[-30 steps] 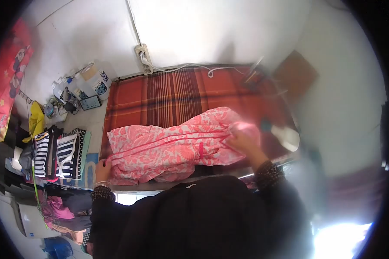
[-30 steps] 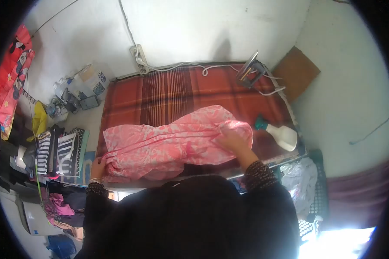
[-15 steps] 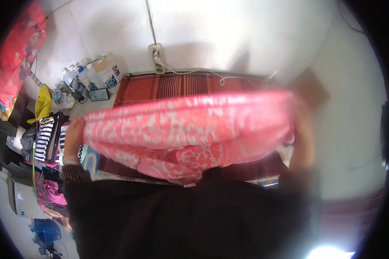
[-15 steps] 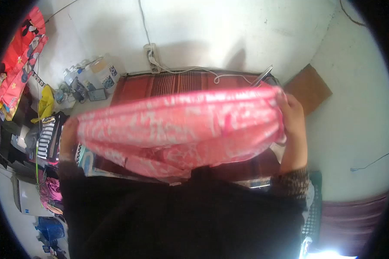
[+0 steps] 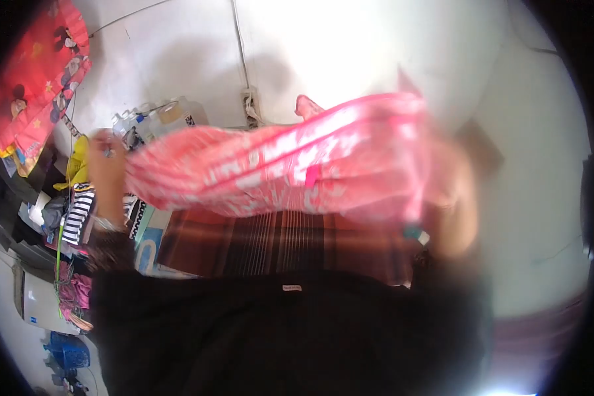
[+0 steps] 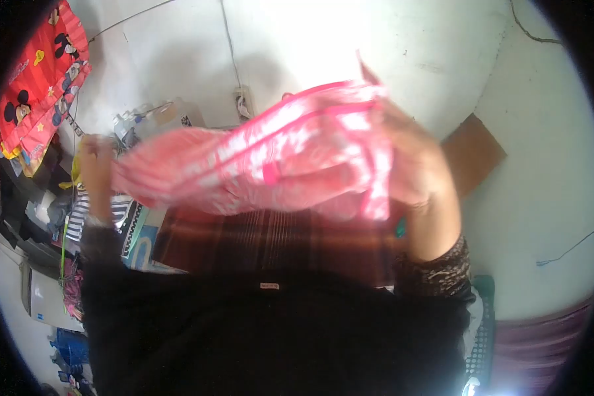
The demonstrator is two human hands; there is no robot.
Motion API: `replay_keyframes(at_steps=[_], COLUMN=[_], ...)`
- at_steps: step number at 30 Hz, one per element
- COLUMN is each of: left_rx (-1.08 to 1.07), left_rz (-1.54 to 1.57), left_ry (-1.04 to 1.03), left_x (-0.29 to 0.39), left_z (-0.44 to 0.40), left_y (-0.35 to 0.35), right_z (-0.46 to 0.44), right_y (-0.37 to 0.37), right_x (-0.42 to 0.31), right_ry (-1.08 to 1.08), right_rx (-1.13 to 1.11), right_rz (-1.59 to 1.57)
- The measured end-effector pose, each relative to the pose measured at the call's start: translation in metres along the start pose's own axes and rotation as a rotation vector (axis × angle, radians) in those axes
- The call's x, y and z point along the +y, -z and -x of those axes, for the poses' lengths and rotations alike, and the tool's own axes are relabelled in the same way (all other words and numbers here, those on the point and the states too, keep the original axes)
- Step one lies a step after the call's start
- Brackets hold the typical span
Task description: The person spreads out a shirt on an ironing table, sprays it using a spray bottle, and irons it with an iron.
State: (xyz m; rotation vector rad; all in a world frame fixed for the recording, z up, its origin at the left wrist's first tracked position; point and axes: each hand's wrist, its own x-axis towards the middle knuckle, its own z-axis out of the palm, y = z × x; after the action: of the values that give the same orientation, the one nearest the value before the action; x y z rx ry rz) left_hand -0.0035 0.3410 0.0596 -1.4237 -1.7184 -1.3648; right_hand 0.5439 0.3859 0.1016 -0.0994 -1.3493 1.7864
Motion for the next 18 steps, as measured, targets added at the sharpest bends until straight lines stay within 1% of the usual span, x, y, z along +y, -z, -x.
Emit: replay_keyframes(at_steps=[1,2,3,4,5,6,7,8,9,11,12,14,16,17,18], left_rx=[-0.210,-0.396,-0.526,-0.738,-0.668,-0.770,-0.852,-0.896,-0.924,-0.949,-0.957,-0.973,-0.992,-1.002,-1.009], left_rz=[0.151,0.628,0.641,0.742,0.793,0.906,1.010,1.060,1.082,1.100,1.102,1.110,1.111,1.114,1.115], left_ry=[0.212,0.154,-0.185,-0.038,-0.191,-0.040,0.128,0.217,0.257,0.261,0.259,0.251,0.246,0.243,0.239], left_x=[0.094,0.107,0.155,0.202,0.217,0.221,0.224,0.225,0.226,0.226,0.225,0.226,0.226,0.227,0.228], left_z=[0.039,0.083,0.113,0.132,0.148,0.161,0.175,0.182,0.187,0.192,0.193,0.194,0.196,0.196,0.197], left_y=[0.005,-0.009,-0.010,-0.006,-0.023,-0.037,-0.051,-0.061,-0.065,-0.069,-0.070,-0.072,-0.076,-0.077,-0.078], right_z=[-0.001,-0.005,-0.009,-0.012,-0.015,-0.018,-0.019,-0.022,-0.025,-0.029,-0.029,-0.022,-0.009,-0.001,0.013], right_y=[-0.001,-0.010,-0.018,-0.031,-0.044,-0.058,-0.067,-0.073,-0.078,-0.080,-0.091,-0.118,-0.145,-0.151,-0.154], right_x=[0.012,0.022,0.032,0.040,0.048,0.056,0.058,0.064,0.069,0.094,0.100,0.108,0.109,0.114,0.133], right_ry=[-0.070,-0.124,-0.183,-0.188,-0.191,-0.193,-0.280,-0.322,-0.361,-0.452,-0.453,-0.453,-0.684,-0.849,-0.718], right_rx=[0.038,0.100,0.157,0.131,0.105,0.079,-0.004,-0.047,-0.092,-0.352,-0.351,-0.291,-0.286,-0.374,-0.460], right_rz=[0.028,0.127,0.221,0.272,0.323,0.375,0.445,0.486,0.528,0.417,0.424,0.241,0.449,0.365,0.371])
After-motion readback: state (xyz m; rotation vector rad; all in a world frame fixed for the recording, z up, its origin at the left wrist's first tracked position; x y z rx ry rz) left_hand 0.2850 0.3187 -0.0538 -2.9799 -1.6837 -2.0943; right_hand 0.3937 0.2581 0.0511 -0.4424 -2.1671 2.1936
